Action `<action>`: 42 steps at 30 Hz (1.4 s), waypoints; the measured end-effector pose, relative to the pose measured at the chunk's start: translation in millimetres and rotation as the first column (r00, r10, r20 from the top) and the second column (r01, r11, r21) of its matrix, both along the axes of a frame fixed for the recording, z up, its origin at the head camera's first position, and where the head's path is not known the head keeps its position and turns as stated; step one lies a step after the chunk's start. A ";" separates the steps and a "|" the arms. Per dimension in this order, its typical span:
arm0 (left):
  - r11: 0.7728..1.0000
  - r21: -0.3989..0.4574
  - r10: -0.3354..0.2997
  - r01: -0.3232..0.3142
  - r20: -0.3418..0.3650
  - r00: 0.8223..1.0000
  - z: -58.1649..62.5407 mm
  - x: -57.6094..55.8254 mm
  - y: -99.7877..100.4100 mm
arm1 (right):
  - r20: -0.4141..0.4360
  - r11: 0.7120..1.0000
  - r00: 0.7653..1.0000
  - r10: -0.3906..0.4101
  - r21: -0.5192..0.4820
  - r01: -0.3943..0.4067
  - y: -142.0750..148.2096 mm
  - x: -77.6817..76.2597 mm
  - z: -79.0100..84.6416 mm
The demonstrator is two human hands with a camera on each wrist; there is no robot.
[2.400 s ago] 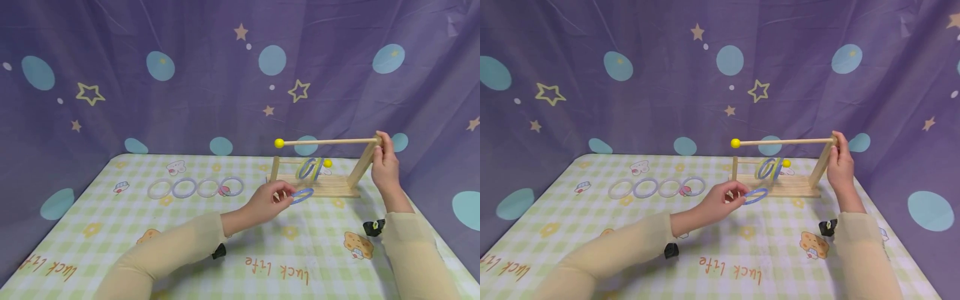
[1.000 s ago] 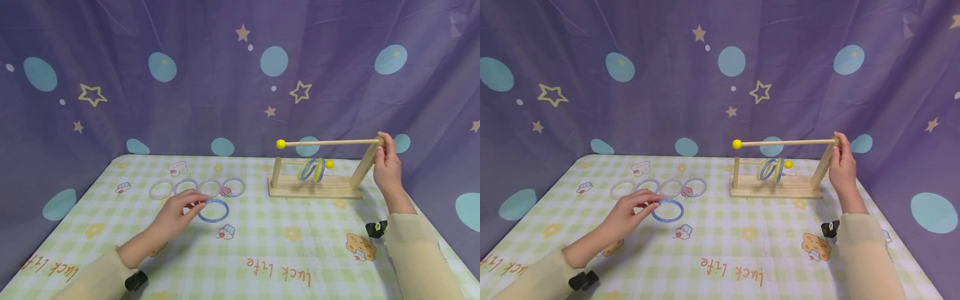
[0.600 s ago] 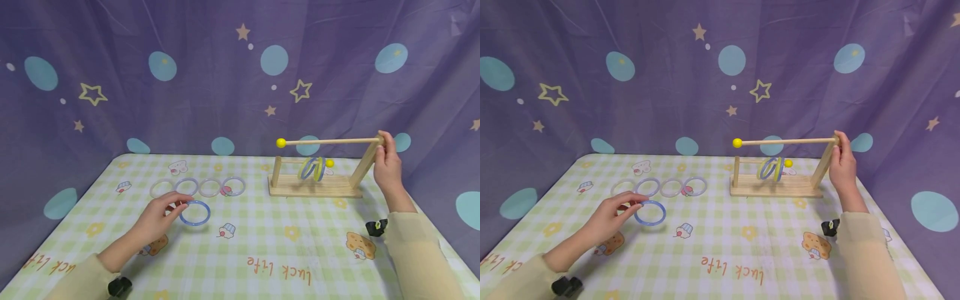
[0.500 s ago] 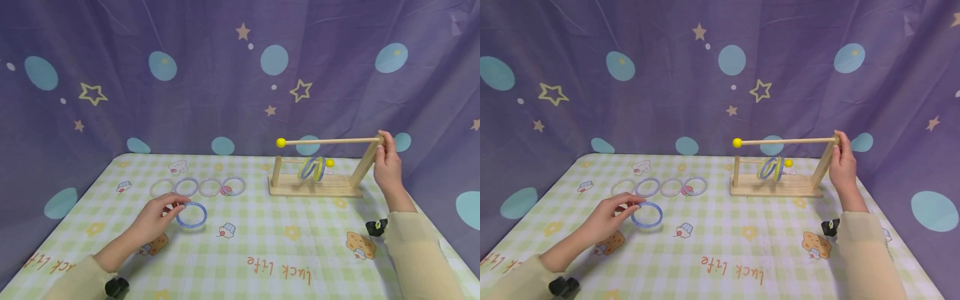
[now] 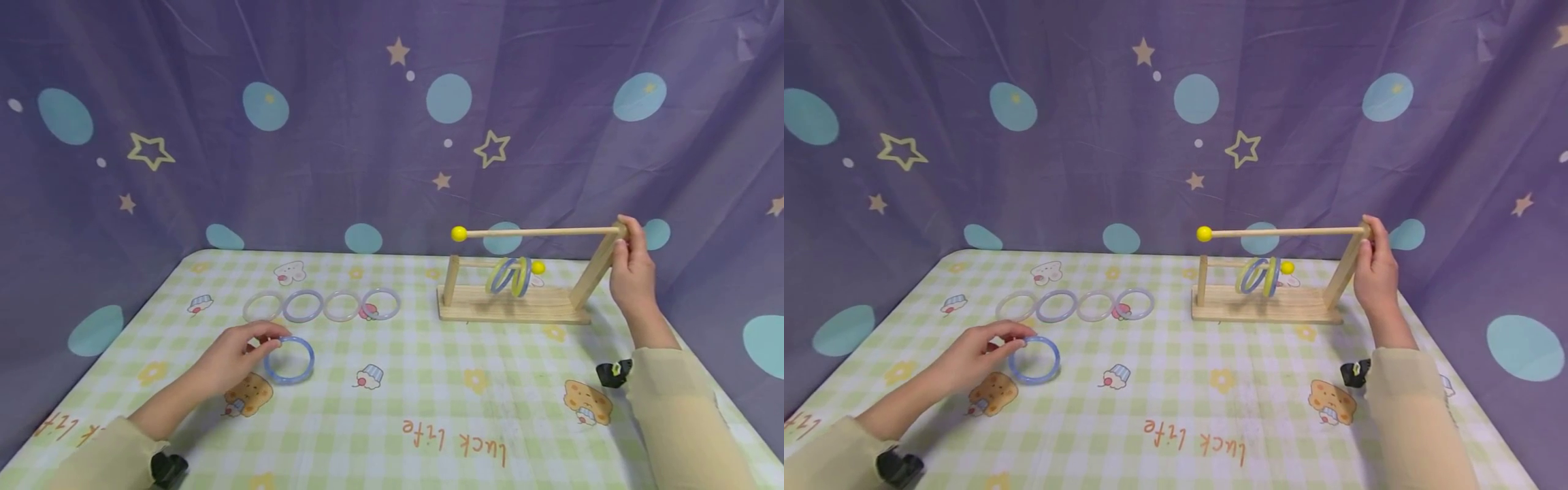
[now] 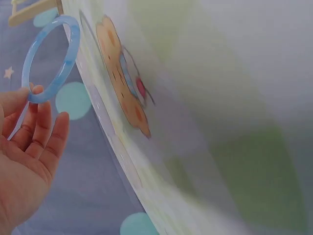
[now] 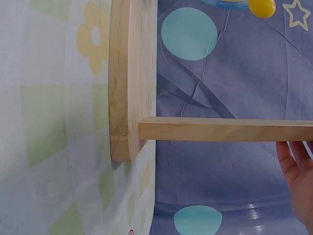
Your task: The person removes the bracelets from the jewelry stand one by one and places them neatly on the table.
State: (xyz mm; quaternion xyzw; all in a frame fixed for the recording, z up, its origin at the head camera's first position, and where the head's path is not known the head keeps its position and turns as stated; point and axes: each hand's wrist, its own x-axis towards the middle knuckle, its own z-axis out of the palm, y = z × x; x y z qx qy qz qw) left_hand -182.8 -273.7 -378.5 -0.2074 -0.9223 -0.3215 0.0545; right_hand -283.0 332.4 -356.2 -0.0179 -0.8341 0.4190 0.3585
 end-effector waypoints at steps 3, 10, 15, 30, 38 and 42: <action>1.000 -0.014 0.021 -0.021 -0.003 1.000 -0.9 -0.9 -9.2 | -0.004 1.000 1.000 -0.001 -0.002 0.001 -0.1 0.3 -0.1; 0.998 -0.042 0.050 -0.053 -0.066 0.997 -6.7 -7.9 -31.9 | -0.003 1.000 1.000 -0.016 0.000 0.016 -0.8 0.0 0.2; 0.996 -0.054 0.074 -0.077 -0.055 0.996 -11.4 -13.4 -43.5 | -0.003 1.000 1.000 -0.008 -0.007 0.008 -0.6 -0.7 -0.6; 0.992 -0.119 0.062 -0.047 0.121 0.991 -22.6 -29.7 -62.0 | -0.021 1.000 1.000 -0.007 0.003 0.007 0.0 -0.3 -0.6; 0.988 -0.153 0.007 0.007 0.089 0.996 -22.1 -40.1 -67.3 | -0.005 1.000 1.000 -0.007 0.001 0.007 1.2 -0.3 -1.0; 0.986 -0.168 0.026 -0.008 0.104 0.994 -23.7 -46.0 -69.8 | -0.009 1.000 1.000 0.005 -0.008 -0.005 0.5 0.2 -0.2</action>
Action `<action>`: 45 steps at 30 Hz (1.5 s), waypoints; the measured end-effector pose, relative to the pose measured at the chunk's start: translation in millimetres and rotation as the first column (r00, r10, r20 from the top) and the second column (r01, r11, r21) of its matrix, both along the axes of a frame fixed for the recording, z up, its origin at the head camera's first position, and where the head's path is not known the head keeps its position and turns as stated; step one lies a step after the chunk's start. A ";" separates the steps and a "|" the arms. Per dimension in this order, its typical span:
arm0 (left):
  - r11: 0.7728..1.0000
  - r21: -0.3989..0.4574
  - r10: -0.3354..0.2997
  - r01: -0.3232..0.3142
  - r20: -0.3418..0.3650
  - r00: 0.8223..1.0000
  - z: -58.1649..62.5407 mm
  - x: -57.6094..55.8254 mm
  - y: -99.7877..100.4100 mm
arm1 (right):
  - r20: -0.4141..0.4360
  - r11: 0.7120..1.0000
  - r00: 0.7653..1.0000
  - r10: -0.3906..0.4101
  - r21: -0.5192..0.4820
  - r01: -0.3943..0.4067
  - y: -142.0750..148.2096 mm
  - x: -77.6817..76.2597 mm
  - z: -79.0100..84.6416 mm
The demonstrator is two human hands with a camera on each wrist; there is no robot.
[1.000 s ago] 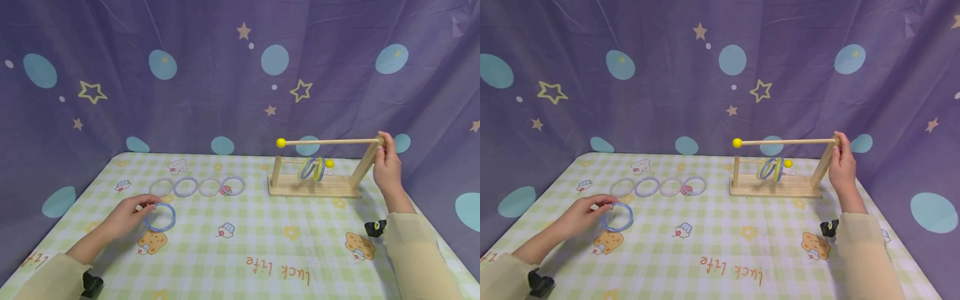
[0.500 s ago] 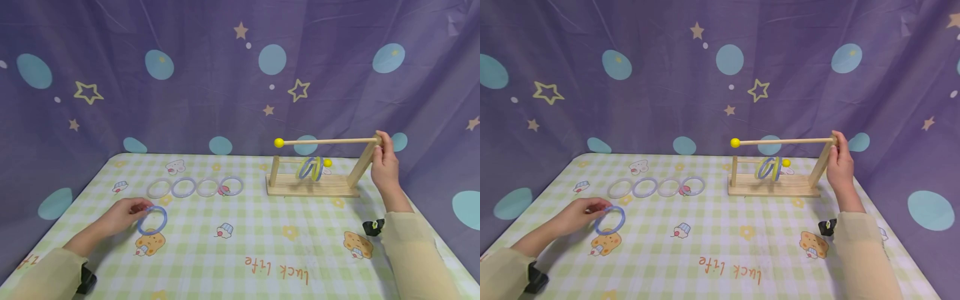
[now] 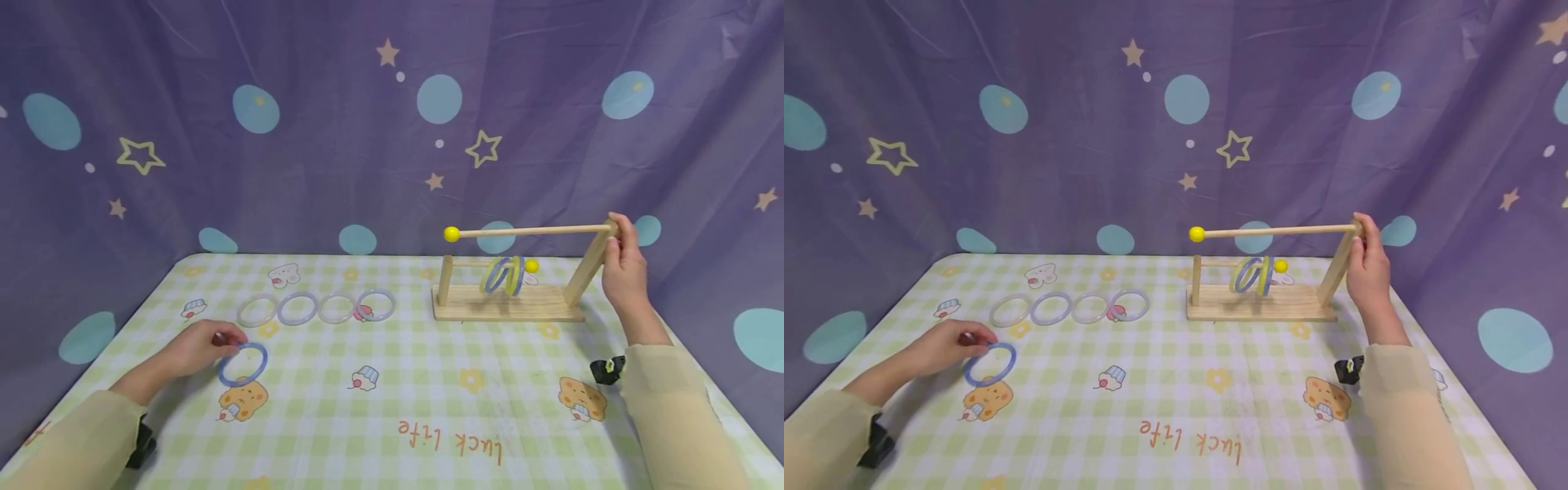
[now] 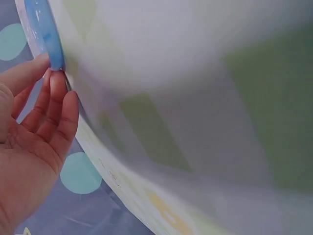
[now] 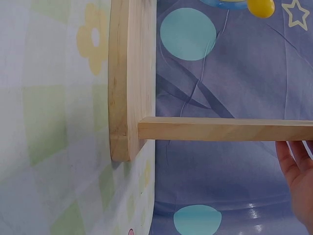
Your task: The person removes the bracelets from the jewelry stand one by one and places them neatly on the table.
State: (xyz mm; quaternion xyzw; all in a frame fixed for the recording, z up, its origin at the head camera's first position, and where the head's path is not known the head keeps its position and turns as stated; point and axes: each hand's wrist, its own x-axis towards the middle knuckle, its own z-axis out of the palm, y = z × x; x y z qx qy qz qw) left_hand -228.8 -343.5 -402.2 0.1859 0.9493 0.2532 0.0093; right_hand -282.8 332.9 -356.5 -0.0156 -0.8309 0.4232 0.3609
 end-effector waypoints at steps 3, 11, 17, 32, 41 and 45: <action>1.000 0.009 0.015 -0.015 0.015 1.000 -1.9 -4.4 -2.5 | -0.003 1.000 1.000 0.008 0.000 -0.008 -0.6 -0.2 0.7; 0.996 -0.002 0.085 -0.085 0.020 0.996 -2.5 -11.5 -7.6 | 0.013 1.000 1.000 0.013 0.005 -0.013 -2.7 0.3 0.4; 0.994 -0.006 0.107 -0.107 0.001 0.994 -2.6 -16.4 -10.3 | 0.003 1.000 1.000 0.017 0.003 -0.017 -2.3 -0.2 -0.7; 0.986 0.015 0.168 -0.169 0.040 0.985 -4.4 -20.5 -10.8 | -0.009 1.000 1.000 0.010 0.011 -0.010 -0.2 0.6 -0.4; 0.983 0.034 0.176 -0.178 0.056 0.983 -5.2 -21.6 -10.1 | -0.003 1.000 1.000 0.008 0.006 -0.008 -0.3 0.0 0.1; 0.982 0.035 0.185 -0.188 0.064 0.981 -4.3 -21.8 -8.8 | -0.003 1.000 1.000 0.009 0.008 -0.009 -0.2 -0.1 0.2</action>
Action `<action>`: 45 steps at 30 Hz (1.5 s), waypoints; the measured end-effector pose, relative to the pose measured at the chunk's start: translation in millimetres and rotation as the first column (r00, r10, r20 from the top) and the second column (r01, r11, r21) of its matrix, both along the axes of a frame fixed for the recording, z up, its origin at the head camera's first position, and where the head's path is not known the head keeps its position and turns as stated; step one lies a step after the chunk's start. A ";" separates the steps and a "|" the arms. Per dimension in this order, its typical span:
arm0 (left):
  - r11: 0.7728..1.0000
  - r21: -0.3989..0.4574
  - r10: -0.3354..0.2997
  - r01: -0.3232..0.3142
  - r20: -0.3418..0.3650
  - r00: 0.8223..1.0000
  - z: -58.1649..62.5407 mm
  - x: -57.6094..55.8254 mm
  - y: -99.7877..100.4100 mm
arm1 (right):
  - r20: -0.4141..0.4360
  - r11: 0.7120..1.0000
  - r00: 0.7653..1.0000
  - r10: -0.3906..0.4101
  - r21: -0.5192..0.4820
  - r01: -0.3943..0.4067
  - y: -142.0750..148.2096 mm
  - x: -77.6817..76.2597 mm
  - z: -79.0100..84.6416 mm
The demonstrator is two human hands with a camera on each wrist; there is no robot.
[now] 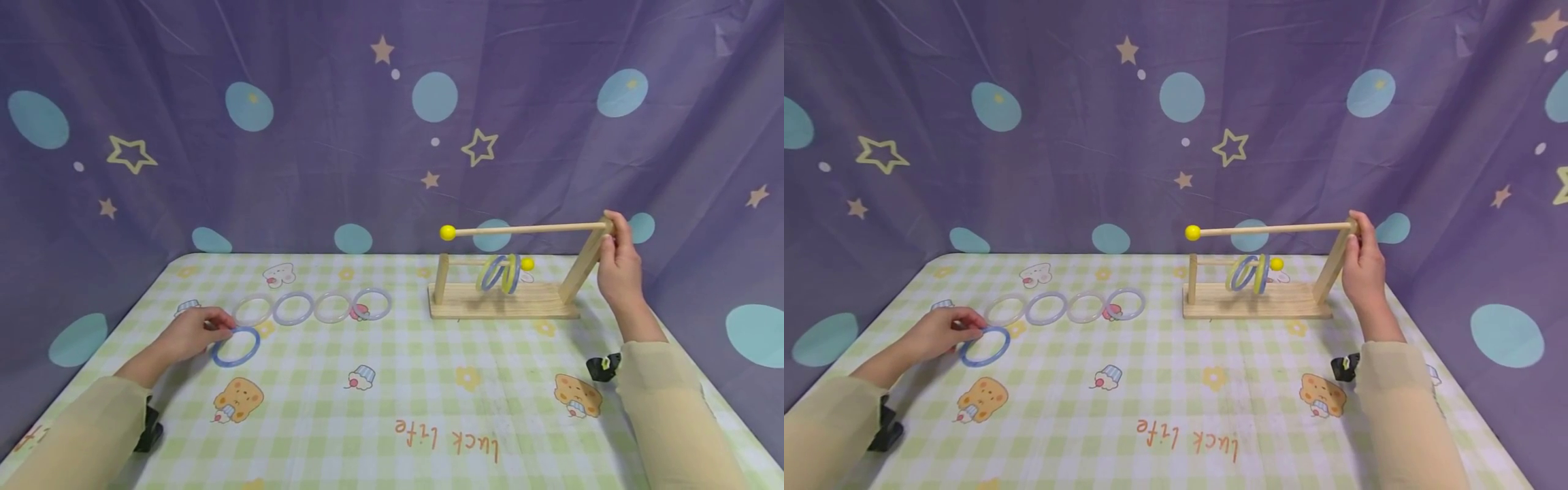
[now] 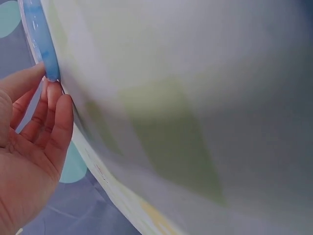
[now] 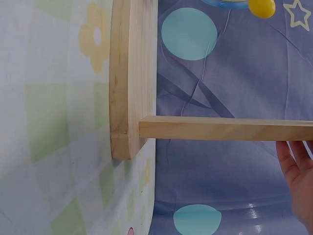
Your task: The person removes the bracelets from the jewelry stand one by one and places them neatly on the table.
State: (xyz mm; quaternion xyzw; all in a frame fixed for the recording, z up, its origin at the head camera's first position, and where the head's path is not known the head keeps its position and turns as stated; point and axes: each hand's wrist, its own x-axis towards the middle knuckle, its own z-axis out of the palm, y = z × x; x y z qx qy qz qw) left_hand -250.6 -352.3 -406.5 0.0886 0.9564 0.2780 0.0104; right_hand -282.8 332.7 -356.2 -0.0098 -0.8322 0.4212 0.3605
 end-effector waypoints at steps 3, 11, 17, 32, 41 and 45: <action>1.000 -0.016 -0.003 0.003 -0.014 1.000 3.2 -1.0 1.5 | -0.003 1.000 1.000 0.001 0.001 -0.001 -0.6 0.6 0.0; 0.998 -0.009 -0.062 0.062 -0.121 0.991 19.3 -3.3 23.6 | -0.001 1.000 1.000 0.000 0.001 0.000 -1.0 0.3 1.4; 0.988 0.067 -0.130 0.139 -0.124 0.984 30.3 -2.9 63.5 | 0.014 1.000 1.000 -0.005 0.007 0.005 -0.2 -0.9 2.0; 0.899 0.191 -0.368 0.394 -0.155 0.917 34.6 -14.4 165.9 | 0.005 1.000 1.000 -0.003 0.017 0.003 -1.1 0.6 1.8; 0.852 0.240 -0.440 0.465 -0.150 0.885 32.0 -20.5 222.2 | -0.003 1.000 1.000 -0.005 0.017 0.005 -0.7 -0.8 0.9; 0.828 0.238 -0.483 0.508 -0.158 0.861 32.8 -20.9 245.2 | -0.013 1.000 1.000 -0.007 0.015 0.007 0.1 -1.4 0.6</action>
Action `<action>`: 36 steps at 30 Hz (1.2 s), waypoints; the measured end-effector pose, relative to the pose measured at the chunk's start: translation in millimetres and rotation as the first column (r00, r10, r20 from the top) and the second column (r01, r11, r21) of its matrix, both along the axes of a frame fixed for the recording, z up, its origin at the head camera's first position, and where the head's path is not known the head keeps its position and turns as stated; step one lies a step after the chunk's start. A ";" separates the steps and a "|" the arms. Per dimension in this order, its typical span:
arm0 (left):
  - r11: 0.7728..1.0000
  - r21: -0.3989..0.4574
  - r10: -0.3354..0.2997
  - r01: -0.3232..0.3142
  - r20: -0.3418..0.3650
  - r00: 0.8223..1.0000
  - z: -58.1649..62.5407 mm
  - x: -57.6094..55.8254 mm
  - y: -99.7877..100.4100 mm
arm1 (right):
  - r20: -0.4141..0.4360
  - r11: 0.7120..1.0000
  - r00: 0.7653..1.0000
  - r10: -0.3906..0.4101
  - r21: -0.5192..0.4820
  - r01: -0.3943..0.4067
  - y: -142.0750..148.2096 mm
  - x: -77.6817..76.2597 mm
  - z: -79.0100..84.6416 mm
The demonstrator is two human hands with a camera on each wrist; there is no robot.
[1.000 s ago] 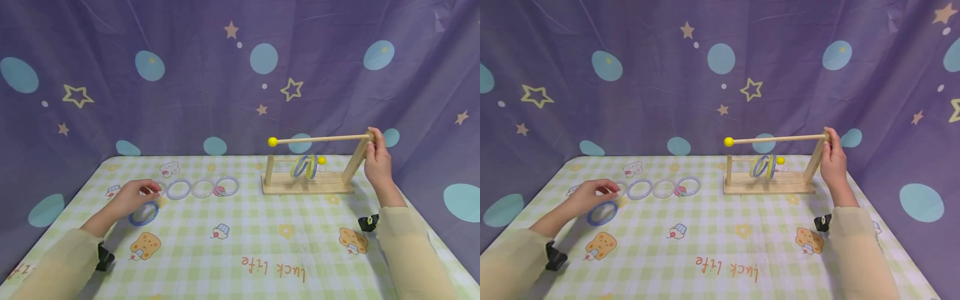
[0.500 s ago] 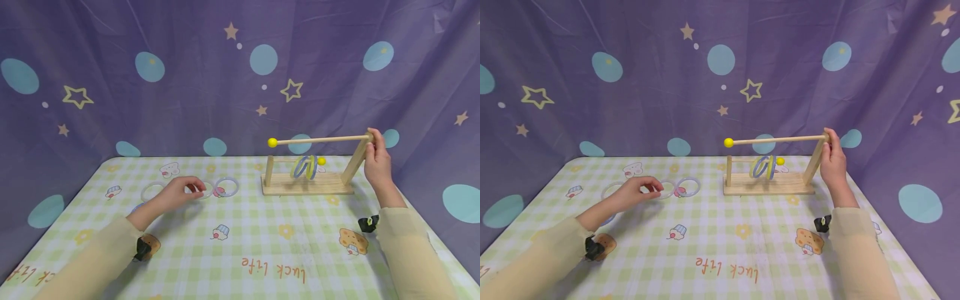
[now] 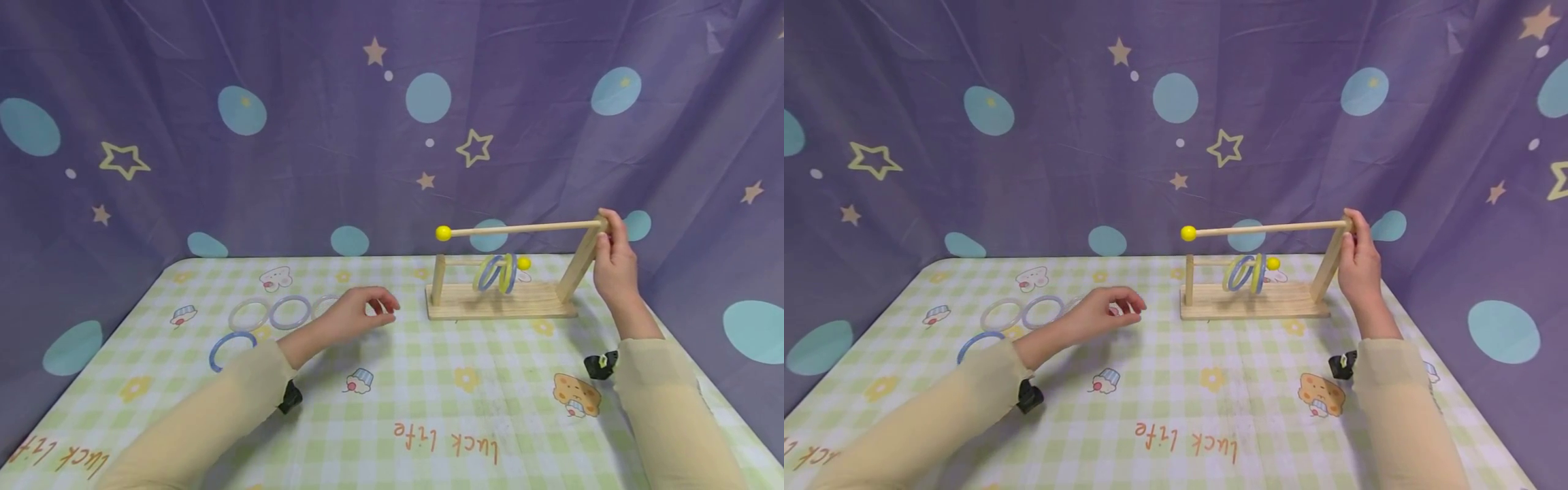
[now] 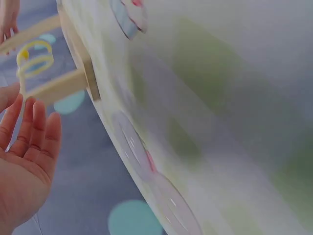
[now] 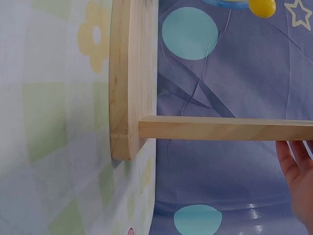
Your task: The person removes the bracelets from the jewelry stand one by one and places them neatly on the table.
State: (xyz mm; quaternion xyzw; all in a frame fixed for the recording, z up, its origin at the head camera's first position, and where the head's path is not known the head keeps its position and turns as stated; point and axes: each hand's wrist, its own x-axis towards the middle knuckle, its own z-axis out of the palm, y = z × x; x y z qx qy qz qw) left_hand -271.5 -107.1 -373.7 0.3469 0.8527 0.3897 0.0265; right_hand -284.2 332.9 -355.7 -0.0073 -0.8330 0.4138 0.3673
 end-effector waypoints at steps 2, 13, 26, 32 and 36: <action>1.000 0.009 -0.023 0.023 -0.009 1.000 0.2 -0.2 10.5 | -0.004 1.000 1.000 0.001 -0.001 -0.001 -0.5 -0.2 0.1; 0.995 0.104 -0.018 0.015 0.030 0.999 3.5 -4.2 70.1 | 0.008 1.000 1.000 0.008 -0.019 -0.008 0.4 -0.7 0.1; 0.978 0.208 -0.041 0.014 0.126 0.991 -1.7 -6.3 132.5 | 0.010 1.000 1.000 -0.006 -0.010 0.006 1.4 -2.0 -0.8; 0.976 0.216 -0.026 -0.017 0.197 0.980 -3.2 -0.3 157.6 | 0.019 1.000 1.000 -0.008 -0.018 0.009 1.2 -1.7 -0.9; 0.979 0.200 -0.001 -0.032 0.162 0.987 -9.8 1.5 168.7 | 0.021 1.000 1.000 -0.001 -0.016 0.001 1.1 -2.2 -1.3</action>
